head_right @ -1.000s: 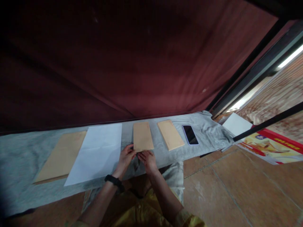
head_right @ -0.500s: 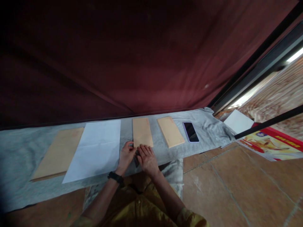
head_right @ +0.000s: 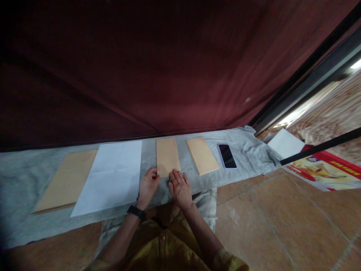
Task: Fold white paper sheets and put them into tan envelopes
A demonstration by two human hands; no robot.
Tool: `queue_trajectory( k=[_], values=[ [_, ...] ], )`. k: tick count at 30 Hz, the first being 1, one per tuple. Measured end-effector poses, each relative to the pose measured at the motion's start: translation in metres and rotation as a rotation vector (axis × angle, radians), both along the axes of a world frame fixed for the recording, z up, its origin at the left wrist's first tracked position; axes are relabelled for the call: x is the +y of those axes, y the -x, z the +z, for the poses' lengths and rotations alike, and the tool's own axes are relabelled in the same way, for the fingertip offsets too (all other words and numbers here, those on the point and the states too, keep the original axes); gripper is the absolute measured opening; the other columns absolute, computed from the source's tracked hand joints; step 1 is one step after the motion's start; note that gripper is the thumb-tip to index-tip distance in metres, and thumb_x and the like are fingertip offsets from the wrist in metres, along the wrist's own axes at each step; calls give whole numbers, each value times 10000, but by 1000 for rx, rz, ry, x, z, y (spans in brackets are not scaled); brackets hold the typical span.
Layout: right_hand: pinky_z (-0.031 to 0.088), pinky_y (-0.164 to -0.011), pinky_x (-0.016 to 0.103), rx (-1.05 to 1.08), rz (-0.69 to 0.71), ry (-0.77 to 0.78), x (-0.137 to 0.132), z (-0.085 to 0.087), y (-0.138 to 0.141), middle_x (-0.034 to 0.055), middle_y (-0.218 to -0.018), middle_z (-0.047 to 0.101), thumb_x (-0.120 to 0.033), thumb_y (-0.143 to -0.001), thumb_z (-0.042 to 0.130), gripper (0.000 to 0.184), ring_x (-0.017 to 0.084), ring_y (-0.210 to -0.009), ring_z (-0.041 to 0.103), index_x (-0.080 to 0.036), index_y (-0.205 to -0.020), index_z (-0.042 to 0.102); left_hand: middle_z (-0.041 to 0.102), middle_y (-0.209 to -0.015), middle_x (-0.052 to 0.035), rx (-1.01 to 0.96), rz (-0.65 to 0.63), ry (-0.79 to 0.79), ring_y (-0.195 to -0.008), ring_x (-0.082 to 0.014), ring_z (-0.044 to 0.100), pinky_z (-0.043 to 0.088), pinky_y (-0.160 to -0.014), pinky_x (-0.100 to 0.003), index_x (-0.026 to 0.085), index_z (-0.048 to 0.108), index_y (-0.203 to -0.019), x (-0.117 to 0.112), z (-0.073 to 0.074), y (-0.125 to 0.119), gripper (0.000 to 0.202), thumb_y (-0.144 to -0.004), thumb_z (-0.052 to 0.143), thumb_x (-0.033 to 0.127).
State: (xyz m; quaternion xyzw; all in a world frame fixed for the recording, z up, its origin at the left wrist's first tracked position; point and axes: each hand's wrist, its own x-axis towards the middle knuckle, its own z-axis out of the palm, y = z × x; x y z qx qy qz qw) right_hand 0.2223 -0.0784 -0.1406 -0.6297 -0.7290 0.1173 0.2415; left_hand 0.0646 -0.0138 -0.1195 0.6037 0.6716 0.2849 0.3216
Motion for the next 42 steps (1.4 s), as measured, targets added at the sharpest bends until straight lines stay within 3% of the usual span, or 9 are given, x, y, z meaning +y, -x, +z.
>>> queue_trajectory(
  k=[4, 7, 10, 14, 16, 24, 29, 36, 42],
  values=[
    [196, -1247, 493, -1, -8, -14, -1, -2, -4, 79, -1548, 476, -291, -1040, 438, 477, 240, -1444, 426, -238, -1515, 451, 712, -843, -57, 38, -6, 21, -713, -190, 663, 421, -624, -261, 177, 627, -1143, -2, 5, 0, 255, -902, 542, 177],
    [192, -1247, 488, -13, -4, -10, -1, -2, -4, 78, -1556, 465, -289, -1040, 434, 483, 238, -1444, 425, -235, -1520, 442, 721, -915, -93, 230, -23, -18, -761, -224, 679, 460, -643, -290, 174, 616, -1206, -8, 8, -3, 294, -936, 503, 202],
    [193, -1246, 489, -22, -8, -5, -1, -3, -4, 75, -1556, 465, -280, -1037, 434, 485, 238, -1441, 428, -242, -1520, 441, 712, -1074, -131, 397, -117, -203, -980, -257, 681, 521, -819, -343, 186, 618, -1239, -19, 5, -13, 335, -961, 430, 188],
    [197, -1243, 504, -46, 13, -2, -1, -6, -6, 94, -1570, 439, -201, -1017, 405, 504, 249, -1459, 401, -204, -1520, 444, 645, -1334, -136, 338, -411, -368, -1265, -253, 584, 455, -1091, -407, 168, 576, -1349, -33, -5, -31, 412, -979, 397, 192],
    [196, -1244, 502, -57, 32, -3, -2, -8, -8, 101, -1578, 426, -153, -996, 383, 534, 245, -1468, 386, -184, -1527, 430, 578, -1443, -150, 320, -488, -381, -1365, -249, 513, 406, -1158, -431, 138, 522, -1417, -36, -11, -36, 457, -990, 370, 199],
    [191, -1251, 494, -71, -4, -16, -3, -11, -8, 99, -1572, 438, -163, -980, 385, 575, 229, -1461, 399, -186, -1555, 379, 455, -1560, -153, 396, -544, -375, -1495, -260, 346, 304, -1235, -482, 122, 424, -1509, -33, -19, -22, 545, -1017, 401, 356],
    [202, -1245, 498, -71, -36, -29, -7, -11, -10, 109, -1569, 439, -183, -978, 422, 560, 244, -1453, 413, -191, -1539, 413, 417, -1585, -146, 440, -567, -377, -1513, -258, 305, 288, -1244, -480, 121, 416, -1512, -35, -18, -18, 556, -1013, 418, 366],
    [219, -1226, 531, -40, -115, -63, -9, -9, -20, 92, -1497, 538, -242, -1026, 415, 462, 256, -1429, 448, -224, -1480, 503, 412, -1593, -125, 494, -585, -398, -1516, -287, 296, 282, -1238, -515, 204, 461, -1493, -38, -18, -18, 535, -983, 501, 362],
    [190, -1242, 535, 20, -71, -39, -4, 0, -25, 92, -1483, 553, -277, -1042, 403, 439, 260, -1434, 443, -207, -1456, 534, 377, -1612, -124, 511, -588, -413, -1526, -284, 268, 278, -1241, -513, 210, 472, -1487, -38, -20, -18, 526, -979, 503, 343]
  ],
)
